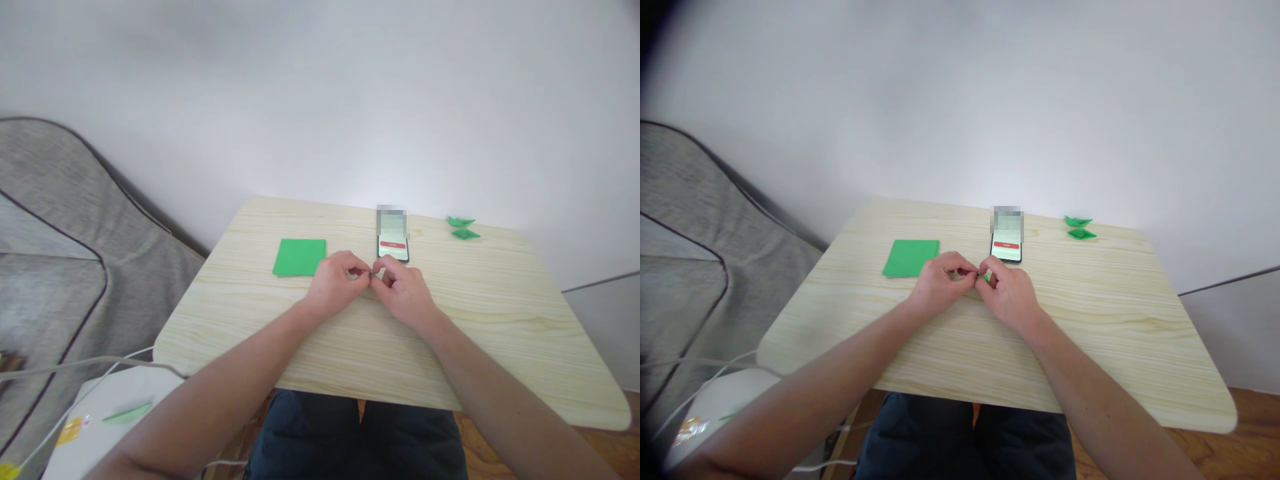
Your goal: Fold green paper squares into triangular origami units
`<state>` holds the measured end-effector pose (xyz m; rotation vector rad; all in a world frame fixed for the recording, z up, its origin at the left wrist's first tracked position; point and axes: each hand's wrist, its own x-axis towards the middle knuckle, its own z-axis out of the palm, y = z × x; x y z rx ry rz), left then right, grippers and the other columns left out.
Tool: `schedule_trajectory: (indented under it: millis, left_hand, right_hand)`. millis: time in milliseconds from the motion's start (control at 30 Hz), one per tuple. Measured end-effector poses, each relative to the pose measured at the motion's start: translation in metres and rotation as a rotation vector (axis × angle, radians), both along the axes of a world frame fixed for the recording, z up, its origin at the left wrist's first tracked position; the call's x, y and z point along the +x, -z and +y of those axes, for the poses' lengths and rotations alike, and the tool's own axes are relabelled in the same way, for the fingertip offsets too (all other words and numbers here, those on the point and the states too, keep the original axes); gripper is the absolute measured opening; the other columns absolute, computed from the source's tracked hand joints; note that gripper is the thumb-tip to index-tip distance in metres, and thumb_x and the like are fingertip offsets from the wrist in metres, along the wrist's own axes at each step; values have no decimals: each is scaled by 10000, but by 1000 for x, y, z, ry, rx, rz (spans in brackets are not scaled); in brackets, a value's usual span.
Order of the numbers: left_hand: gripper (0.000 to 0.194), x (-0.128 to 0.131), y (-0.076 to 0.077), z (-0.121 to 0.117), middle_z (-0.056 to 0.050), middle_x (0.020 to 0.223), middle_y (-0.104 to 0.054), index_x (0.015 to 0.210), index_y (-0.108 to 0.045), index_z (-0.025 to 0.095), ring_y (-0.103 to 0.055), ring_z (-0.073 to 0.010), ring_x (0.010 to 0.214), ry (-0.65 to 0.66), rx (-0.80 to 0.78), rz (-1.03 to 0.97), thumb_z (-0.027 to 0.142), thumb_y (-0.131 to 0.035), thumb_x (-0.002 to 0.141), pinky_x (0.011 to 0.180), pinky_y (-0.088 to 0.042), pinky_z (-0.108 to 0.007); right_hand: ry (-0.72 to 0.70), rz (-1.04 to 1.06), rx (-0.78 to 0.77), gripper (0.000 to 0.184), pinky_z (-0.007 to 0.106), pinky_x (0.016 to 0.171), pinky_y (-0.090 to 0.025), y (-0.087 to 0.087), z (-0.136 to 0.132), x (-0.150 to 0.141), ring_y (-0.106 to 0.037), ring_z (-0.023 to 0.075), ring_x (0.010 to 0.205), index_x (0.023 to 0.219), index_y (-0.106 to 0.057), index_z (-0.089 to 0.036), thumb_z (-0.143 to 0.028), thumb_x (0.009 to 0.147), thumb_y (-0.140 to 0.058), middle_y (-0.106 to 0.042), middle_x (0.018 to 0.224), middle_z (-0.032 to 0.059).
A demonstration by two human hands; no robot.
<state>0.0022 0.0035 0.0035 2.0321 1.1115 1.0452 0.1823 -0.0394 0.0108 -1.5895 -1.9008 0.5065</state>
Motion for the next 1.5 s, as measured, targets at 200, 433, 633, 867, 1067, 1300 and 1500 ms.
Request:
schedule_trajectory:
  millis: [200, 433, 633, 867, 1067, 1300, 1500]
  left_hand:
    - [118, 0, 1, 1, -11, 840, -771, 804, -776, 214, -698, -176, 856, -23, 16, 9, 123, -701, 813, 793, -530, -310]
    - [116, -1, 2, 2, -2, 842, -786, 802, -776, 226, -693, -199, 873, -57, 37, 70, 140, -697, 809, 859, -526, -356]
    - [126, -1, -1, 0, 12, 865, -796, 801, -770, 238, -673, -228, 937, -103, 48, 135, 138, -693, 802, 935, -490, -404]
    - [140, -1, -2, -2, 15, 847, -794, 793, -761, 252, -653, -239, 954, -141, 57, 172, 138, -681, 803, 947, -454, -423]
    - [133, -2, -2, -1, 23, 837, -787, 790, -759, 255, -655, -228, 961, -143, 41, 181, 161, -666, 805, 940, -456, -396]
    - [121, -2, -4, -1, 27, 856, -795, 791, -756, 254, -655, -234, 979, -138, 16, 200, 204, -651, 824, 953, -461, -396]
    - [134, -3, -5, -1, 27, 863, -794, 795, -751, 254, -649, -234, 970, -112, 5, 196, 187, -638, 821, 917, -465, -389]
  right_hand:
    - [8, 4, 0, 57, 274, 593, -355, -3, 0, 1, -544, 139, 527, 933, -634, -262, -307, 910, -607, -611, 586, -61]
    - [9, -13, 10, 21, 276, 579, -345, -3, 1, 1, -525, 135, 542, 877, -626, -258, -252, 874, -606, -607, 604, -57]
    - [-43, -49, 11, 56, 280, 585, -344, -5, 2, 6, -524, 140, 592, 778, -601, -240, -208, 800, -641, -609, 648, -42]
    - [-76, -126, 40, 85, 286, 614, -359, -9, 2, 6, -532, 147, 657, 742, -577, -225, -170, 743, -642, -618, 722, -20]
    - [-109, -204, 72, 40, 303, 708, -427, -8, 1, 6, -592, 166, 743, 829, -669, -226, -218, 790, -669, -618, 832, 7]
    - [-152, -203, 88, 135, 318, 743, -458, -3, 0, 6, -644, 185, 833, 966, -761, -262, -257, 846, -700, -646, 946, 22]
    - [-140, -153, 82, 107, 310, 713, -447, -1, 3, 6, -625, 165, 776, 946, -752, -249, -272, 918, -651, -663, 927, 24]
